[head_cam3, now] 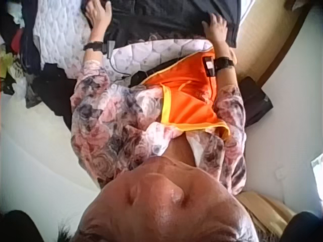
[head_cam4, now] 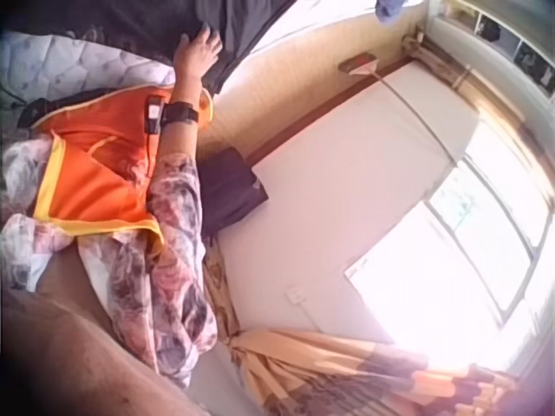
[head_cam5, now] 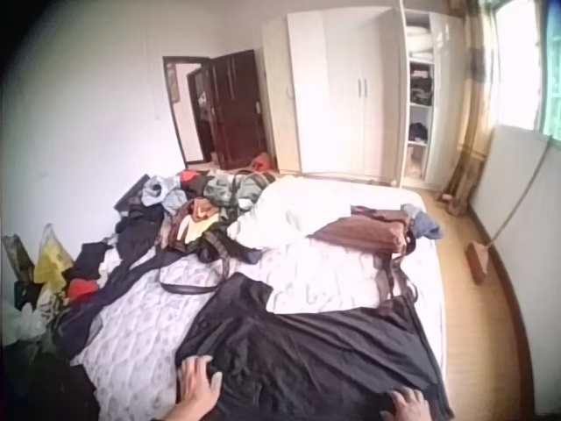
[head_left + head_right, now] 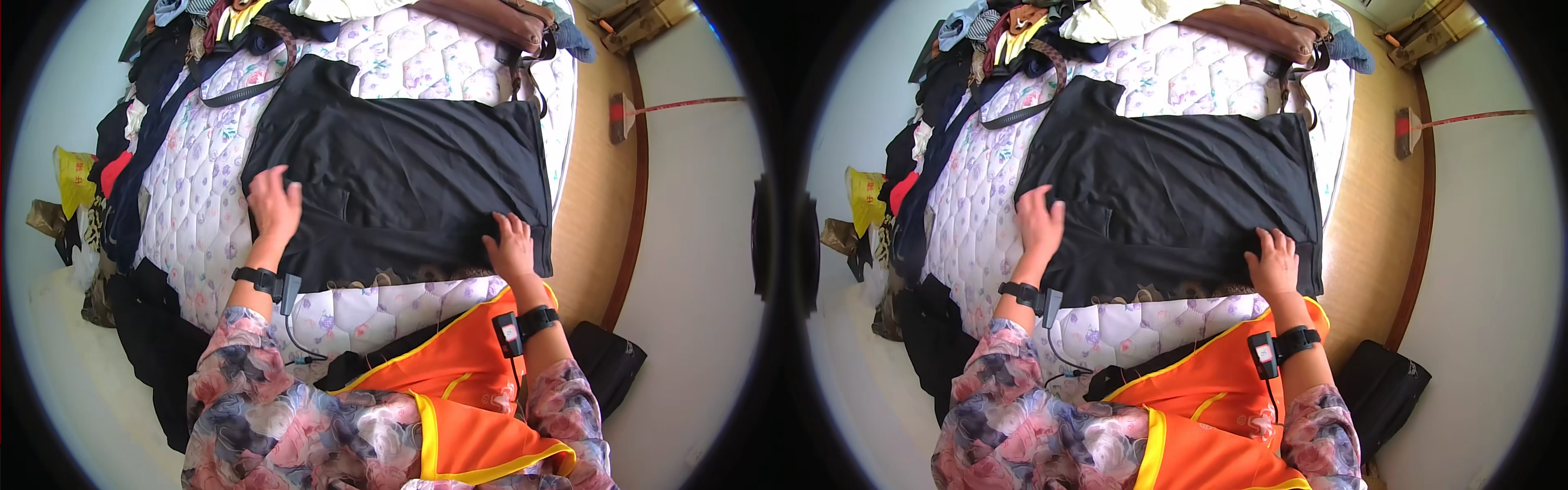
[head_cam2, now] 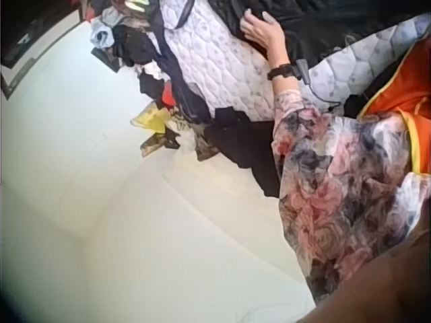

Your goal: The person folds black trousers and a black t-shirt with a graphic by hand on a bed, smoothing the fabric and stacking the items.

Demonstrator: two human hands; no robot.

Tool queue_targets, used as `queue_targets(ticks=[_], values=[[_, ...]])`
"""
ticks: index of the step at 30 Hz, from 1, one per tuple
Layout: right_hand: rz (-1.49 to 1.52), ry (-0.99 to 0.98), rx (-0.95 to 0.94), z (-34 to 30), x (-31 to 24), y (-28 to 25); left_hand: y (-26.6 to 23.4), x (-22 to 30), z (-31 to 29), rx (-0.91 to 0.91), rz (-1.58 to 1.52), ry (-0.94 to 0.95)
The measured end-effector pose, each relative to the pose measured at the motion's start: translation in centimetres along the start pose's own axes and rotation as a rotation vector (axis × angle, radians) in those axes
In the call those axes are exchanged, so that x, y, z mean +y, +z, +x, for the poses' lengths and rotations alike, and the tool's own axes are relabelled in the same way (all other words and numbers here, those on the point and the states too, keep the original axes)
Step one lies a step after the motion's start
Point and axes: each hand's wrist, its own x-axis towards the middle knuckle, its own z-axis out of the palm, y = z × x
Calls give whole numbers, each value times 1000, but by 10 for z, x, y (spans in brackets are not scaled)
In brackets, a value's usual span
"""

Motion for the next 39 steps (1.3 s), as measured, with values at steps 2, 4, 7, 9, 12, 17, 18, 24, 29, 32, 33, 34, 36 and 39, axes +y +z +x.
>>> queue_targets(ticks=[2,4,7,9,12,17,18,24,29,32,33,34,36,39], values=[[-99,29,-89,0,-1,11,2,10,9,-240,16,225],[-128,52,-133,2,-7,11,16,8,36,-365,2,140],[-116,78,-210,5,-9,8,54,-4,112,-77,-61,0],[-131,70,-230,8,-8,13,63,-3,157,-68,-9,-77],[-211,5,-214,7,2,36,89,-12,210,-133,54,-243],[-216,39,-298,13,-10,20,116,-63,236,-192,149,-346],[-181,77,-344,18,-5,12,118,-50,237,-288,107,-361],[449,329,122,129,33,-50,113,-66,232,-405,74,-464],[894,693,75,234,53,-76,90,-12,234,-428,149,-483],[1140,714,-143,261,56,-75,113,-47,232,-292,-56,-430],[1146,722,-119,265,63,-75,115,-48,230,-285,-239,-464],[1157,721,-116,273,65,-71,117,-62,231,-202,-492,-504],[1276,648,-54,273,71,-67,108,-64,236,-274,-980,-599],[1149,632,-94,257,49,-81,55,-55,223,-290,-1240,-542]])
